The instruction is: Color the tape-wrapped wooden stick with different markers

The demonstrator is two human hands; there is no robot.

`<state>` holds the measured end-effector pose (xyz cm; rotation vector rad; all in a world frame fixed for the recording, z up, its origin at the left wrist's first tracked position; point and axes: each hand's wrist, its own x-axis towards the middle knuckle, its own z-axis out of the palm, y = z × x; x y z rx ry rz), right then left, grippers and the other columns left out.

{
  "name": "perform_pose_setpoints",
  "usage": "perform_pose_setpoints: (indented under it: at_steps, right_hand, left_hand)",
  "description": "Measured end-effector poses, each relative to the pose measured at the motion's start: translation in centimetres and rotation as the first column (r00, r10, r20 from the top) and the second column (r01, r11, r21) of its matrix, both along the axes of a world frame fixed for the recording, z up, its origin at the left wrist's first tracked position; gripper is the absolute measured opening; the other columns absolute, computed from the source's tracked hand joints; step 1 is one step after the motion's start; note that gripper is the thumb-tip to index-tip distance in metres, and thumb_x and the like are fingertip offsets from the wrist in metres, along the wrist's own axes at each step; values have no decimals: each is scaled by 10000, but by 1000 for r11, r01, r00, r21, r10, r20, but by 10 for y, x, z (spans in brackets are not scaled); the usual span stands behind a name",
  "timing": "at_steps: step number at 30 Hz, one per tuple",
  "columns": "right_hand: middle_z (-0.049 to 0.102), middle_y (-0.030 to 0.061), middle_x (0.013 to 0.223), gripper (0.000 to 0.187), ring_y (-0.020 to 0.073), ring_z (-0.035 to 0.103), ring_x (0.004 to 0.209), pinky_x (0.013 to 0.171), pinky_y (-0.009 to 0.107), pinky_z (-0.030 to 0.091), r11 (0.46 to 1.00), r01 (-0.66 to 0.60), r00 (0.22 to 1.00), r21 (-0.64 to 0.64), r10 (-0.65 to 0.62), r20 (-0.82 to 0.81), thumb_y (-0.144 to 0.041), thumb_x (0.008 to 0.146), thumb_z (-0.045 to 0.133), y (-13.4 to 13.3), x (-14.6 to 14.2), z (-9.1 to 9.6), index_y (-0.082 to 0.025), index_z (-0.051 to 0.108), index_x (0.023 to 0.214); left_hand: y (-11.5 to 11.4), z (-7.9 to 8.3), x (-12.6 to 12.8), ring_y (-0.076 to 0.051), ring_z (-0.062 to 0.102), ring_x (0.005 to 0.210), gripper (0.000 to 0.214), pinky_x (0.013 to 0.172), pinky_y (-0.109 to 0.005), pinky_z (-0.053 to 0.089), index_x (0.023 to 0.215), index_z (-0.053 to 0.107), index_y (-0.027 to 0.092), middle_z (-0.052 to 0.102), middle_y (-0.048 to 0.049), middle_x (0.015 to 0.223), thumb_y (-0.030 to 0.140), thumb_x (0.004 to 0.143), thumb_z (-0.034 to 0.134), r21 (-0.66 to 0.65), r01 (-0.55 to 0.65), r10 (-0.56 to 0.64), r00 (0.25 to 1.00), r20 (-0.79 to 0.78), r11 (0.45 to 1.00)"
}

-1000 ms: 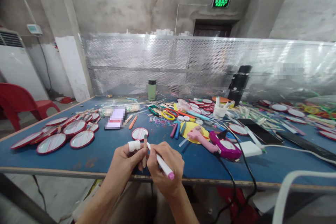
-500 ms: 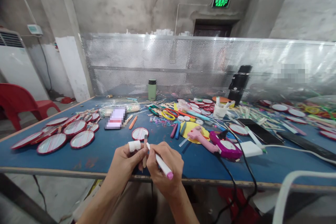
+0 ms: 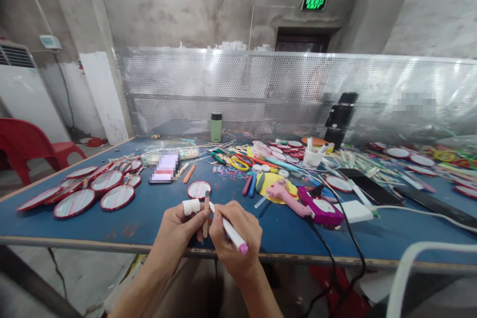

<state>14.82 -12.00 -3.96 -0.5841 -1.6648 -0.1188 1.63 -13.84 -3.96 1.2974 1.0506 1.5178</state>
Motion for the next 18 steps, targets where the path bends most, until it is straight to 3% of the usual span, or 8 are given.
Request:
perform_pose_setpoints:
  at_steps: [18]
  right_hand:
    - [652,8,658,126,120,615,576,561,236,480,1000,-19,1000,9,19,15,-69,817,562,-1,0,2,-170,637,833]
  left_hand:
    - [1,-1,0,-86,468,430,225,451,-186,372,674,643,123,548,18,489,318,781,678,-7,-20,20,1000,-2,1000]
